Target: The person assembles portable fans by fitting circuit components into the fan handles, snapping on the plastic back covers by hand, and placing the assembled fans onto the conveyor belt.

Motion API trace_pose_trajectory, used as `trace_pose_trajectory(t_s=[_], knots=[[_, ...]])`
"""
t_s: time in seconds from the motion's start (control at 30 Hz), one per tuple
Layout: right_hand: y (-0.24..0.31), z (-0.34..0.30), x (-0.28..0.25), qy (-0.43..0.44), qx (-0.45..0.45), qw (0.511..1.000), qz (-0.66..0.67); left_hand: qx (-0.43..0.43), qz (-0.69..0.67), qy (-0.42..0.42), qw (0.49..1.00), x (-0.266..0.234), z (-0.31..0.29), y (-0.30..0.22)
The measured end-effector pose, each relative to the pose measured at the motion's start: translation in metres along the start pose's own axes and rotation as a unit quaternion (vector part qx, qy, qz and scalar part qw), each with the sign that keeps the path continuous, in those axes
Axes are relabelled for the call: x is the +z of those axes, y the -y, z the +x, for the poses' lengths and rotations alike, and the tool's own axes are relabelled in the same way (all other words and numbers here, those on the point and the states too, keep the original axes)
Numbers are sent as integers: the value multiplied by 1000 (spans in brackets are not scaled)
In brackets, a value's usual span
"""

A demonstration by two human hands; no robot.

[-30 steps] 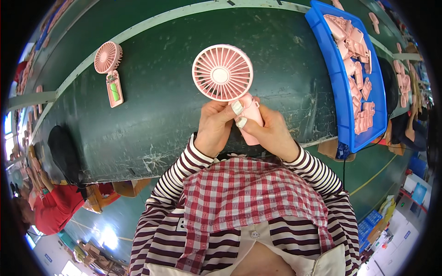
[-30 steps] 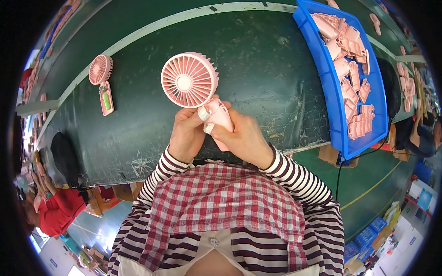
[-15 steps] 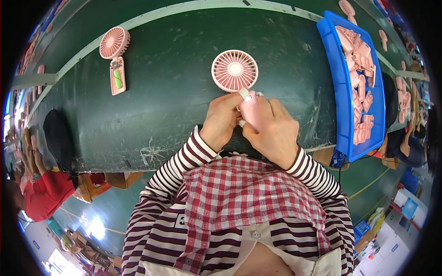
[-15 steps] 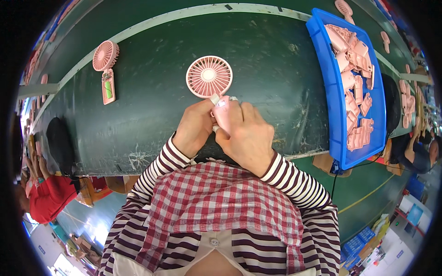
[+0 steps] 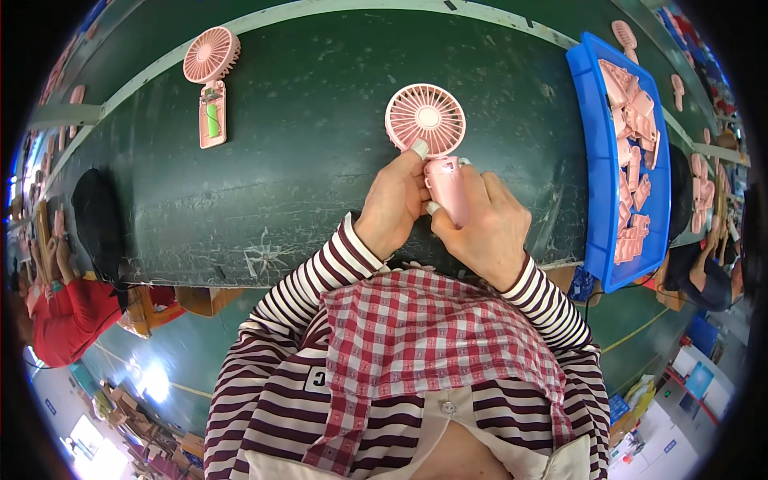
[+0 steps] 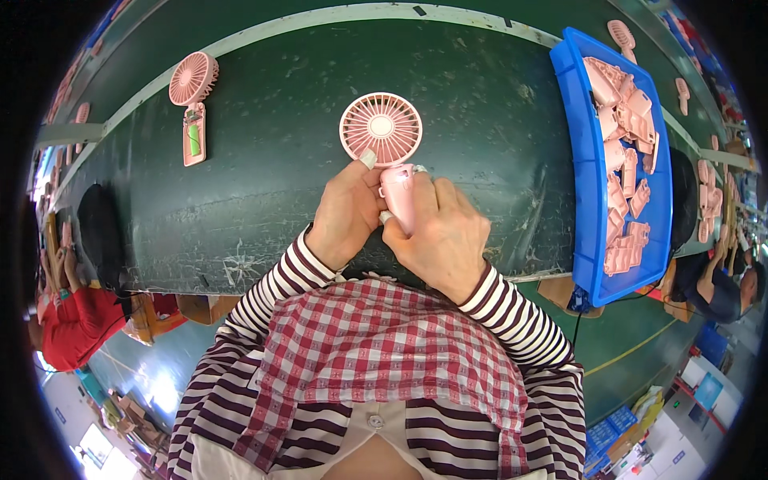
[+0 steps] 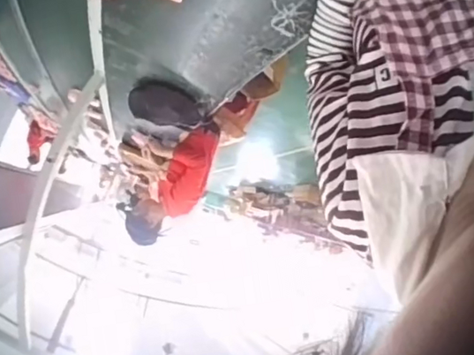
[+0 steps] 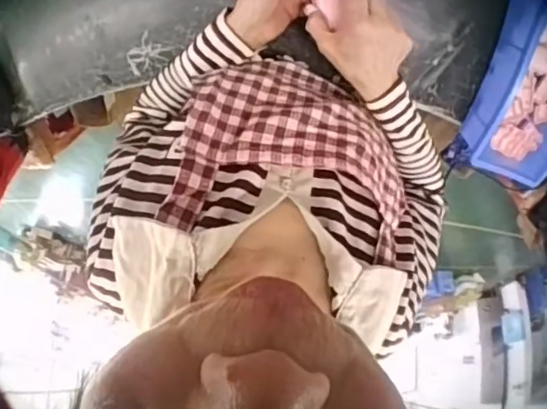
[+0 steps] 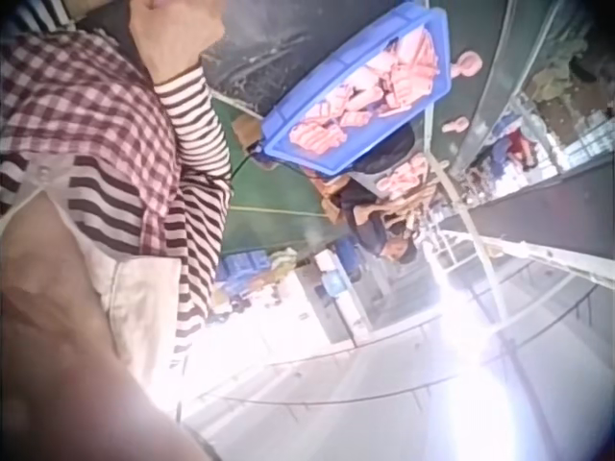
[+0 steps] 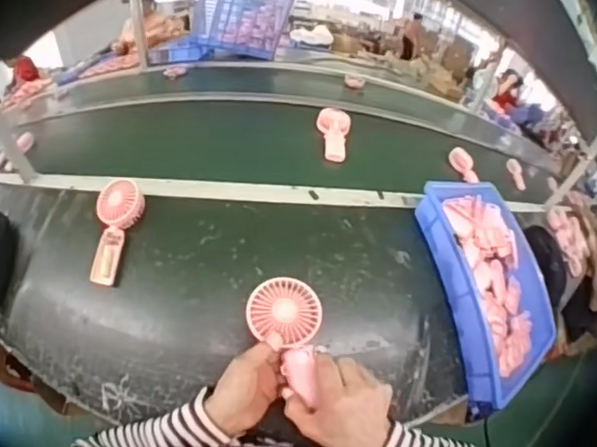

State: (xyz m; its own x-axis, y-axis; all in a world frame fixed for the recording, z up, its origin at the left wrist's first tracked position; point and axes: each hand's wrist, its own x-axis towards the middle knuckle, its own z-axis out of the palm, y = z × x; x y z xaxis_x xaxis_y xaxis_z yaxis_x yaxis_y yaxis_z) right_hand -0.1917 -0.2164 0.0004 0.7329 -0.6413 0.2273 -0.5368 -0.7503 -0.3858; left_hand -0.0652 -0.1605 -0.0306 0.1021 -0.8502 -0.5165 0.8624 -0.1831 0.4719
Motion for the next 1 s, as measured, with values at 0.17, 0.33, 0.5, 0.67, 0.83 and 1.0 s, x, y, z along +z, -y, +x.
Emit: trace_pose_trajectory(t_s=[0.17,0.33,0.5,0.67,0.83,1.0], knots=[[-2,2,4,-6,-16,1000,-8,8,-6,-13,1000,4,-1,-1],[-5,3,6,7,-40,999,-29,3,-7,-23,1000,6,-1,-1],[-6,5,11,3,-69,997,-44,-3,-21,-48,999,1,4,3],[-8,6,12,-11,-99,994,-54,31,66,-86,994,4,10,11],[-10,1,3,-2,-59,998,25,1,86,-83,993,-2,7,6],[-21,-19,-5,-22,99,975,199,-11,61,-50,997,-2,6,3]])
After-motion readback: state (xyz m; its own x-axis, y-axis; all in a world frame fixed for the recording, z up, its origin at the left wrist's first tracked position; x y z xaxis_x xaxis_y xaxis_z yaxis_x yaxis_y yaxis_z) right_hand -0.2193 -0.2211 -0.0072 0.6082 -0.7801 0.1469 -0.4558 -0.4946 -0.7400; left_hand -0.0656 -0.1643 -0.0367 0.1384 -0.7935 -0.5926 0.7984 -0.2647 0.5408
